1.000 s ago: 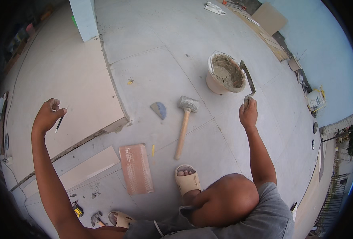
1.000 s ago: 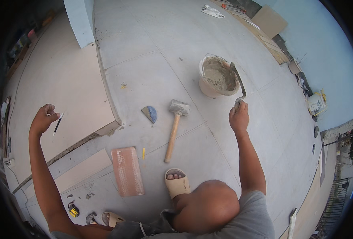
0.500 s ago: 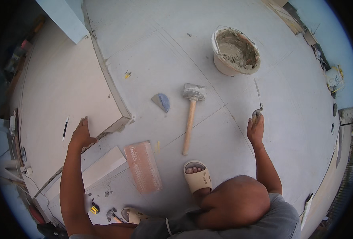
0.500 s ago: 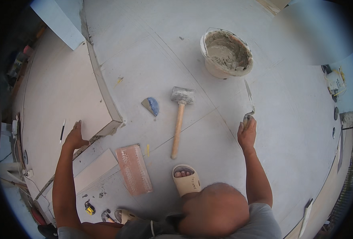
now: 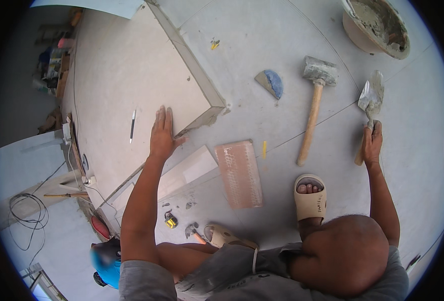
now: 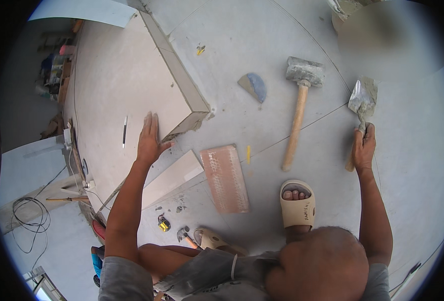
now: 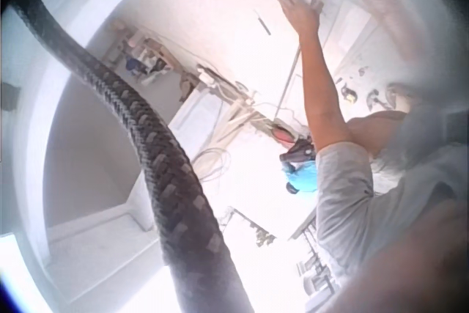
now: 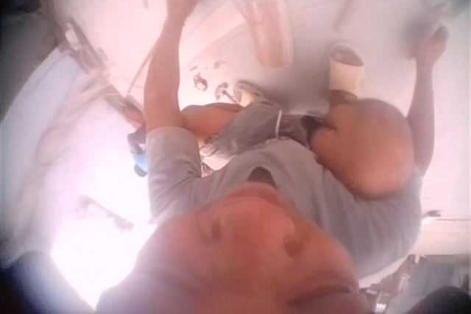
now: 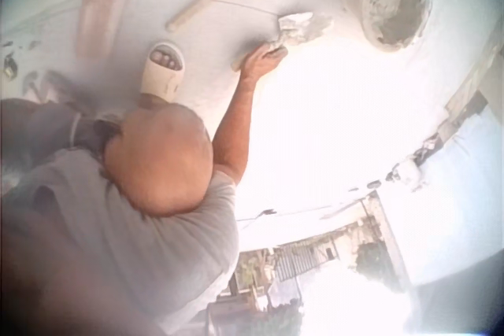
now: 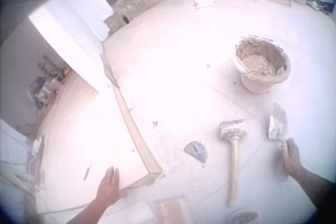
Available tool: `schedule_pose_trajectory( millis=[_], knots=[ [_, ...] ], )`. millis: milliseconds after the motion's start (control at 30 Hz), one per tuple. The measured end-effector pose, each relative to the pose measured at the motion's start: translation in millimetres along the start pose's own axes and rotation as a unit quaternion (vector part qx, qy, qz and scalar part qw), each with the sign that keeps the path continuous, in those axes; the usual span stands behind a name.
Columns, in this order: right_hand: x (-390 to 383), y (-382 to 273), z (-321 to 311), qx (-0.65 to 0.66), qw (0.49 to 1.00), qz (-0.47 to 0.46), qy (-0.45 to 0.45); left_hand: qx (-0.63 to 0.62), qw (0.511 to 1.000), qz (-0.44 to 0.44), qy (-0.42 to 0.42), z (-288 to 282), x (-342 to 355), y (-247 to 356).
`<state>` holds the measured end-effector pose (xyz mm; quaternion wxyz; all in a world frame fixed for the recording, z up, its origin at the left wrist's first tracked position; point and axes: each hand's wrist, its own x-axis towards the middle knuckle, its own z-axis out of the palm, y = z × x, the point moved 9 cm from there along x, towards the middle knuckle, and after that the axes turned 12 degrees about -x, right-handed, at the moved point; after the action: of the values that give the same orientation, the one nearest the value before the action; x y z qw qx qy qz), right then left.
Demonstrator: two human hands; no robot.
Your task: The person applies adhesive to a small tile using a notched trowel, places it on the floor, and taps it into place with a rubber mallet. They then use a wooden spacer to align the tile with adjacent tiles.
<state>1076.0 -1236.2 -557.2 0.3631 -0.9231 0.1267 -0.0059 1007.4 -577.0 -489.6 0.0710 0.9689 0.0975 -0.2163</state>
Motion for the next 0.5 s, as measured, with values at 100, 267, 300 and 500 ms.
schedule_pose_trajectory(
  millis=[100,267,300,500],
  knots=[
    [1,2,7,-0.013,1.0,-0.016,-0.011,-0.005,1.0,0.019,0.01,2,0,5],
    [3,8,16,-0.033,0.999,-0.013,-0.035,-0.009,0.999,0.049,0.019,3,6,12],
    [3,7,16,-0.034,0.999,-0.018,-0.027,-0.011,0.998,0.054,0.02,3,6,14],
    [4,11,17,-0.1,0.994,-0.03,-0.035,-0.023,0.996,0.082,0.025,1,7,19]
  ],
)
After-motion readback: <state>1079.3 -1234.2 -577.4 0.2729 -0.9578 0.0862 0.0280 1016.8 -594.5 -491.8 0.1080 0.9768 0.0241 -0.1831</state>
